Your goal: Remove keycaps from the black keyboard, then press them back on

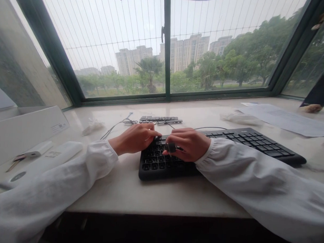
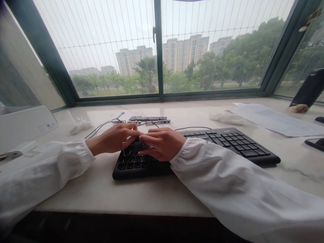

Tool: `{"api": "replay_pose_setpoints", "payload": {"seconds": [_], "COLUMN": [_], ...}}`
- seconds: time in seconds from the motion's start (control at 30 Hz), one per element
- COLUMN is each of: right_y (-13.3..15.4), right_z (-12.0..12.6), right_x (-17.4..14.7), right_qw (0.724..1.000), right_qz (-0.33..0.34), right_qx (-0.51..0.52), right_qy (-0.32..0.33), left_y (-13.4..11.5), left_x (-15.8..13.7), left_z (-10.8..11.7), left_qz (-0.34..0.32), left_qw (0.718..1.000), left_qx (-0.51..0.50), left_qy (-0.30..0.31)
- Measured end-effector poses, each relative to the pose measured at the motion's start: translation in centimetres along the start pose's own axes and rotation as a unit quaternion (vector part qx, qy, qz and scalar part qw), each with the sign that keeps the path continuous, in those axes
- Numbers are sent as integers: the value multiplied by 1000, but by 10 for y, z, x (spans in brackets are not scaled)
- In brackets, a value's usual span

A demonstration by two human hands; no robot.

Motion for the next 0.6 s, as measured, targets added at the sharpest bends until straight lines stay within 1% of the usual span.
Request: {"api": "replay_pose_setpoints", "payload": {"seconds": [0.17,0.23,0.3,0.47,0.6], "right_y": [1,-3,-8,-14,-13], "right_z": [1,1,1,3,6], "right_x": [0,0,-1,-1,0], "right_qw": [997,997,998,993,989], "right_qz": [37,31,4,-80,-97], "right_qx": [-59,-70,-66,52,94], "right_qy": [18,12,-3,-66,-53], "left_y": [0,2,3,5,4], "left_x": [0,0,0,-1,-1], "left_z": [0,-1,-3,-5,-6], "left_qz": [3,2,2,1,3], "left_qw": [1000,1000,1000,1000,1000], "left_qx": [4,7,8,10,8], "left_qy": [3,4,2,-7,-8]}}
Point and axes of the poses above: each hand's wrist, its own x-axis towards the middle knuckle, its own z-axis out of the back of the hand, y = z × x, the point moved 2 cm from there along x, towards the middle knuckle, and after that the axes turned 6 degrees about z, right-handed, at the moved point
